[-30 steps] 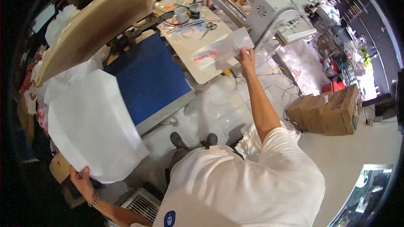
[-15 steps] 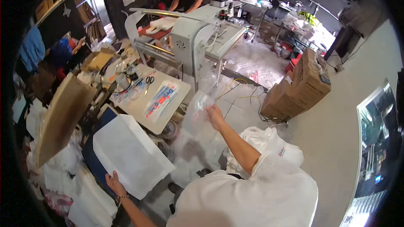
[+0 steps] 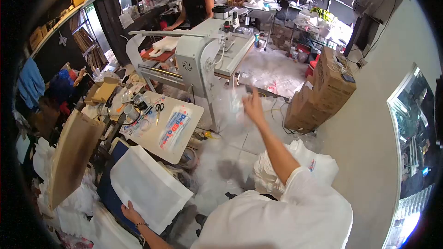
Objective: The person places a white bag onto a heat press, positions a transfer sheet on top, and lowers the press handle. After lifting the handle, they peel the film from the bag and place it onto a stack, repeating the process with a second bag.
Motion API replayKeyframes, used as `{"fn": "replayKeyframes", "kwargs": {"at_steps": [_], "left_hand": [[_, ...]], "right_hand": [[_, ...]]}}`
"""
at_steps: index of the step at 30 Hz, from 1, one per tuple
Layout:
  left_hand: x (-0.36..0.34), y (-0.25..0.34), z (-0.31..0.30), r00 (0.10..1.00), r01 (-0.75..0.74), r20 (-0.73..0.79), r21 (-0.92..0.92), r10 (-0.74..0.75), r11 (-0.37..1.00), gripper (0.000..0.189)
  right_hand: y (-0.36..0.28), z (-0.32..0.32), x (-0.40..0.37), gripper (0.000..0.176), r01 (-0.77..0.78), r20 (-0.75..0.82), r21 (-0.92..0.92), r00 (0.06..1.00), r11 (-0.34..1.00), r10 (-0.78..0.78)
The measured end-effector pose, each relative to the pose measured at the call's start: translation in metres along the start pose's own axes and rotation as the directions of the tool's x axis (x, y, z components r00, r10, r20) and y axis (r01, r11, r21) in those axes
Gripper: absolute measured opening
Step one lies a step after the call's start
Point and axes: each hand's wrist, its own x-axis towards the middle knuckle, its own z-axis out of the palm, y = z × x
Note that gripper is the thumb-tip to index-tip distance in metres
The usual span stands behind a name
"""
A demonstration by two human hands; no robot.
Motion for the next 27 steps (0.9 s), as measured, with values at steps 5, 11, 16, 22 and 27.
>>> {"fn": "replayKeyframes", "kwargs": {"at_steps": [5,11,16,22,27], "left_hand": [[-0.003,-0.010,0.005,0.977,-0.131,-0.165,0.045,0.137,0.990,0.030],[0.005,-0.024,0.005,0.968,-0.136,-0.189,0.152,0.164,0.979,0.038],[-0.002,-0.014,0.007,0.971,-0.152,-0.169,0.117,0.171,0.981,0.037],[0.003,-0.023,0.003,0.976,-0.161,-0.119,0.173,0.183,0.972,0.039],[-0.002,-0.014,0.004,0.977,-0.128,-0.141,0.229,0.163,0.965,0.042]], "right_hand": [[-0.071,-0.060,0.139,0.067,0.277,0.015,-0.364,0.956,0.889,-0.292],[-0.075,-0.087,0.248,0.081,0.192,0.200,-0.685,0.977,0.703,-0.072],[-0.056,-0.098,0.277,0.096,0.154,0.238,-0.843,0.966,0.515,0.101],[-0.071,-0.101,0.278,0.103,0.151,0.234,-0.875,0.964,0.460,0.128],[-0.071,-0.105,0.287,0.110,0.120,0.211,-0.880,0.965,0.460,0.153]]}}
